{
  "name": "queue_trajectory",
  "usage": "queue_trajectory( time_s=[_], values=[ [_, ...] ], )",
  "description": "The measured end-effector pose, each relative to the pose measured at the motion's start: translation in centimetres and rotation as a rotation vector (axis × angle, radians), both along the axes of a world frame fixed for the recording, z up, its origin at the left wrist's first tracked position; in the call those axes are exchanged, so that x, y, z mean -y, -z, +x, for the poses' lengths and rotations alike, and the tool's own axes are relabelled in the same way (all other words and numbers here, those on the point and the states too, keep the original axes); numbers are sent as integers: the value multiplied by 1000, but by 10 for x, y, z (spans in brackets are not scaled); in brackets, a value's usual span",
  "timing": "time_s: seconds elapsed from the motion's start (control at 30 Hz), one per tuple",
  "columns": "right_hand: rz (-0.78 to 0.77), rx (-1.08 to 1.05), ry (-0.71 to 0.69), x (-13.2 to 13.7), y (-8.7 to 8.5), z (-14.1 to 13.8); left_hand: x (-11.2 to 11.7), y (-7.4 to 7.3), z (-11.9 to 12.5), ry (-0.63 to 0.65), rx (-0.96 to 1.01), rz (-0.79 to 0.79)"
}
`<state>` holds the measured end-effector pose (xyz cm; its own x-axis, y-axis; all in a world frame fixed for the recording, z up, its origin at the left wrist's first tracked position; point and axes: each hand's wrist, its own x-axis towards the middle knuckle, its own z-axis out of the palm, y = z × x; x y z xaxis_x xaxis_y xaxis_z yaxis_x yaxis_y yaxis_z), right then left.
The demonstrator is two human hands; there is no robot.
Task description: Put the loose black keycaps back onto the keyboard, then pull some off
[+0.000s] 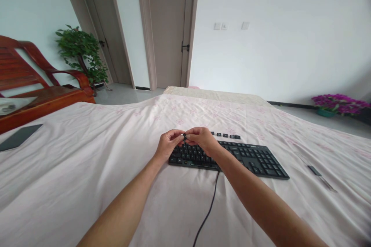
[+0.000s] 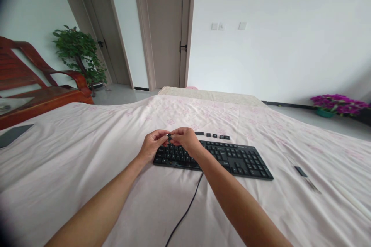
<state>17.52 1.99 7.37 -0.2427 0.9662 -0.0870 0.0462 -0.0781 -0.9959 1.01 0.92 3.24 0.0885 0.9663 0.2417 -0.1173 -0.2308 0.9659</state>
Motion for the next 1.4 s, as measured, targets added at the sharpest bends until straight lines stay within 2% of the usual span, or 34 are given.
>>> queue_trajectory(
  time_s=[0.13,0.27,0.37,0.53,0.67,0.83,0.9,1.0,1.1,1.2,1.4],
  values=[
    [145,90,-65,10,3,2,0,1,1,-3,33,-43],
    [186,130,13,13,12,3,2,1,1,37,31,-74],
    [124,53,8,14,16,3,2,2,1,64,33,-80],
    [-77,-147,-12,20,18,5,2,2,-1,91,58,-74],
    [-197,-302,-73,24,18,8,4,-1,0,87,46,-71],
    [-229,-337,-91,27,18,12,5,-3,-1,62,16,-58],
    [-164,-232,-47,29,21,14,2,-2,-5,40,-1,-40],
    [36,93,9,35,27,19,-5,4,-13,-53,-24,-11],
    [279,495,-5,46,29,25,-12,12,-22,-151,-53,-11],
    [503,792,-52,58,26,27,-16,21,-27,-174,-98,-31],
    [752,1007,-146,64,23,20,-16,28,-29,-149,-139,-46]
  ],
)
